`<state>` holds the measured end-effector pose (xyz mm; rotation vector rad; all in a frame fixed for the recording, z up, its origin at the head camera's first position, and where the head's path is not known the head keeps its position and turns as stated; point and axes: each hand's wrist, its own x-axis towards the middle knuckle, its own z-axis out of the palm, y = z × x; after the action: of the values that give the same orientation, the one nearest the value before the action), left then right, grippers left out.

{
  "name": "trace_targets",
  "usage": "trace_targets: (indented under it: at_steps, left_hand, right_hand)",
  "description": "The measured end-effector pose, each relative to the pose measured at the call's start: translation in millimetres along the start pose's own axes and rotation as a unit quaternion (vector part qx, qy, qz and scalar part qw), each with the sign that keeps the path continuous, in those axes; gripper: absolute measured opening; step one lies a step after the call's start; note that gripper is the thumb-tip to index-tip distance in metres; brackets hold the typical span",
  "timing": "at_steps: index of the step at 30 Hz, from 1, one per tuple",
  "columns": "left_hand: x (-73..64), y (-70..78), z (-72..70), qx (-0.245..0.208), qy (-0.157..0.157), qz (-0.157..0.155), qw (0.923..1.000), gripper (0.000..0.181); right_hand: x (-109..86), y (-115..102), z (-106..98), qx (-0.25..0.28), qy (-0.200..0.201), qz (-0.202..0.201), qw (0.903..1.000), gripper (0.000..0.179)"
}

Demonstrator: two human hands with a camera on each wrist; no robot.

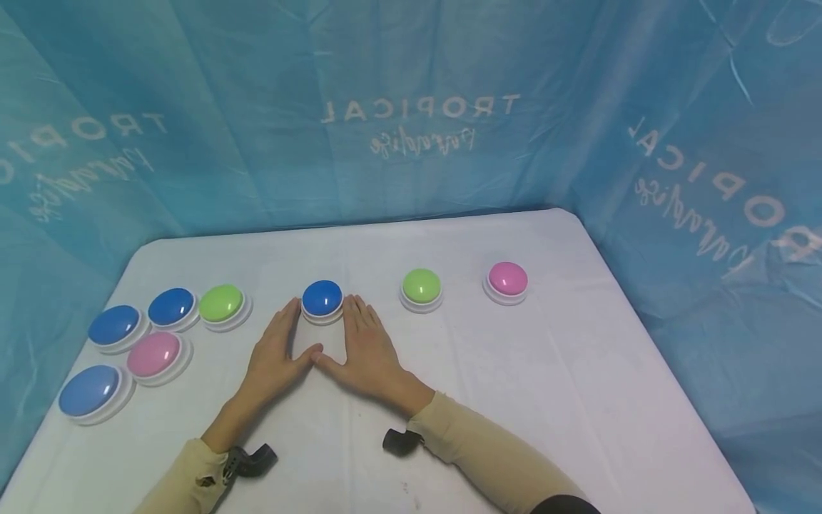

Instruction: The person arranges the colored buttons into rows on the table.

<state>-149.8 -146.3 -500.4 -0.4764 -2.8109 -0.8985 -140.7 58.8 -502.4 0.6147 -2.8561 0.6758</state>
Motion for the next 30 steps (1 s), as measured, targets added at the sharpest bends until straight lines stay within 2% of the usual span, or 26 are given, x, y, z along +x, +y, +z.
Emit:
trace_targets:
  at_steps: [7, 14, 16, 19, 22, 25, 30]
  left_hand:
    - [-1.1, -0.3, 2.3, 0.001, -0.008, -0.004, 1.0000, 0.090]
    - [-7.5, 0.1, 2.4, -0.008, 0.009, 0.018, 0.9998, 0.087]
    - [-11.3, 0.3, 1.3, -0.009, 0.017, 0.019, 0.9996, 0.085]
    - [-18.4, 1.4, -1.3, -0.009, 0.025, 0.018, 0.9995, 0.084]
    - [-27.2, 2.8, -3.6, -0.001, 0.029, 0.019, 0.9994, 0.083]
    - [-38.2, 4.7, -6.4, 0.004, 0.036, 0.025, 0.9990, 0.082]
    - [-61.2, 4.8, -15.5, 0.013, 0.045, 0.019, 0.9987, 0.078]
  right_hand:
    - [-3.3, -1.7, 1.5, 0.007, 0.005, 0.014, 0.9999, 0.106]
    - [-18.7, -17.0, 7.2, 0.063, 0.043, 0.094, 0.9927, 0.096]
    - [-24.8, -23.3, 7.9, 0.067, 0.054, 0.102, 0.9911, 0.092]
    - [-34.9, -32.9, 8.9, 0.040, 0.048, 0.089, 0.9940, 0.092]
    - [-46.4, -43.2, 9.1, -0.024, 0.015, 0.058, 0.9979, 0.096]
    - [-55.6, -51.4, 9.8, -0.074, -0.015, 0.020, 0.9970, 0.099]
    - [-55.3, -58.8, 11.8, -0.092, -0.027, -0.046, 0.9944, 0.091]
